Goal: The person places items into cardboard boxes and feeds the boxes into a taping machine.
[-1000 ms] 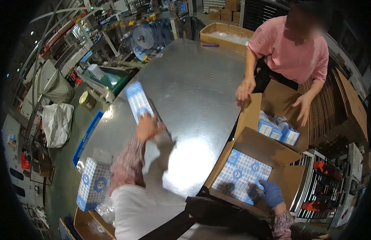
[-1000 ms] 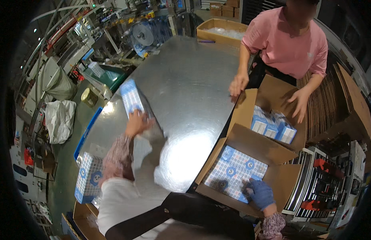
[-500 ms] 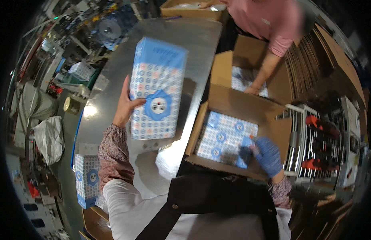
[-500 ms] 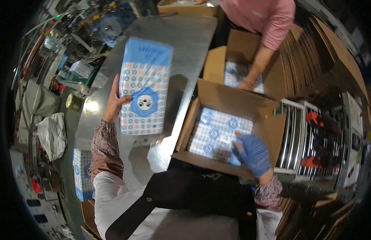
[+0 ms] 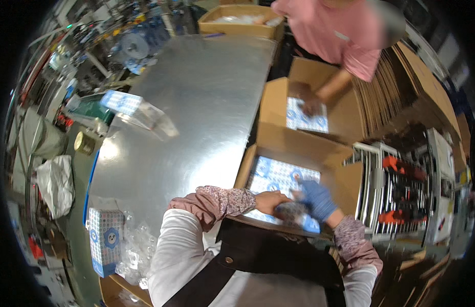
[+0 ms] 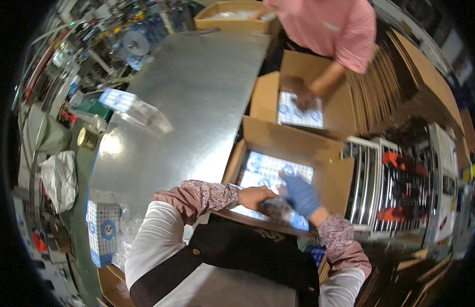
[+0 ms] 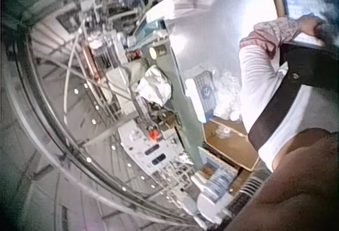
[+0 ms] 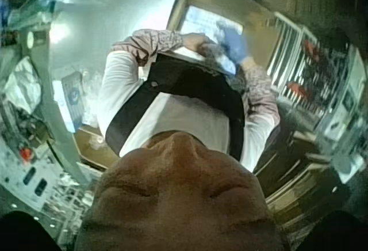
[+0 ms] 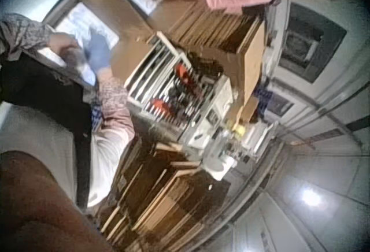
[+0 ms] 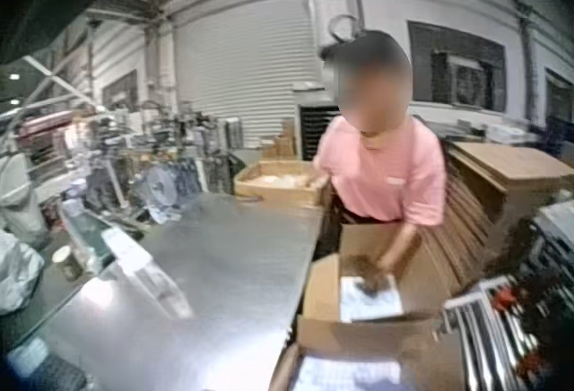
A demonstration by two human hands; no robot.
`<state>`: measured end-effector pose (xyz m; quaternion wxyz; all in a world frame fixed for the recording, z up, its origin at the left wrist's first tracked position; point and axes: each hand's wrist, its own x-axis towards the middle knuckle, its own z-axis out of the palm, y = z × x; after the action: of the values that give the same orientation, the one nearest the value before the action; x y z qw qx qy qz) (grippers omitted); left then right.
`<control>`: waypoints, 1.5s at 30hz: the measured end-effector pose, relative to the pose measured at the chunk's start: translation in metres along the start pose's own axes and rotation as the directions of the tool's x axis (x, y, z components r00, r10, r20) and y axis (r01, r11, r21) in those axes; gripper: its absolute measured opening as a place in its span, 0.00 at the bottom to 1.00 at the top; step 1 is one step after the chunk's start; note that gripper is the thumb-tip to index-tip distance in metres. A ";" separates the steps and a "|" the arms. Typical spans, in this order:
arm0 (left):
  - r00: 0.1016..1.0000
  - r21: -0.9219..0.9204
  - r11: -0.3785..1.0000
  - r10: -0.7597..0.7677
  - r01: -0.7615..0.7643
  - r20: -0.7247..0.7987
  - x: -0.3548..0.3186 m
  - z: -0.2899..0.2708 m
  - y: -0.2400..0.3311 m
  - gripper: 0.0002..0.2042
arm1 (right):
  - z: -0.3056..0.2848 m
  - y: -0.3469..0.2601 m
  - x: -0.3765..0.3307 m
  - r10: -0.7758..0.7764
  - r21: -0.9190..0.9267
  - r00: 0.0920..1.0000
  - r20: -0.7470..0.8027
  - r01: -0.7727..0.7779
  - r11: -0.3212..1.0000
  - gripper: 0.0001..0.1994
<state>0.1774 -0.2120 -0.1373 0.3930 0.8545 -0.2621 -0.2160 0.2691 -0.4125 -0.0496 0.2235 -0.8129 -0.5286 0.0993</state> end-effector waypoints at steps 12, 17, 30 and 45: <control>-0.329 -0.407 -0.002 -0.593 0.913 -0.735 -0.325 -0.285 -0.124 0.27 | 0.080 0.025 -0.031 0.111 -0.031 0.954 0.279 -0.106 0.994 0.20; 0.095 0.008 0.134 -0.661 0.991 -0.745 -0.326 -0.195 -0.069 0.27 | 0.072 0.022 -0.030 0.140 -0.024 0.959 0.244 -0.139 0.990 0.19; 0.252 -0.577 0.816 -0.568 0.043 -0.784 -0.247 -0.183 0.049 0.54 | 0.103 0.042 -0.044 0.071 0.184 0.996 0.050 -0.079 0.980 0.15; 0.986 0.235 0.958 -0.167 0.164 -0.008 0.040 -0.041 -0.012 0.47 | 0.026 0.028 -0.014 -0.332 -0.300 0.874 -0.354 0.230 0.926 0.17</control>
<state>0.2351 -0.2076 -0.1287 0.2684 0.9125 -0.2157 -0.2207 0.2756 -0.4281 -0.0868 0.2349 -0.7511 -0.5933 -0.1692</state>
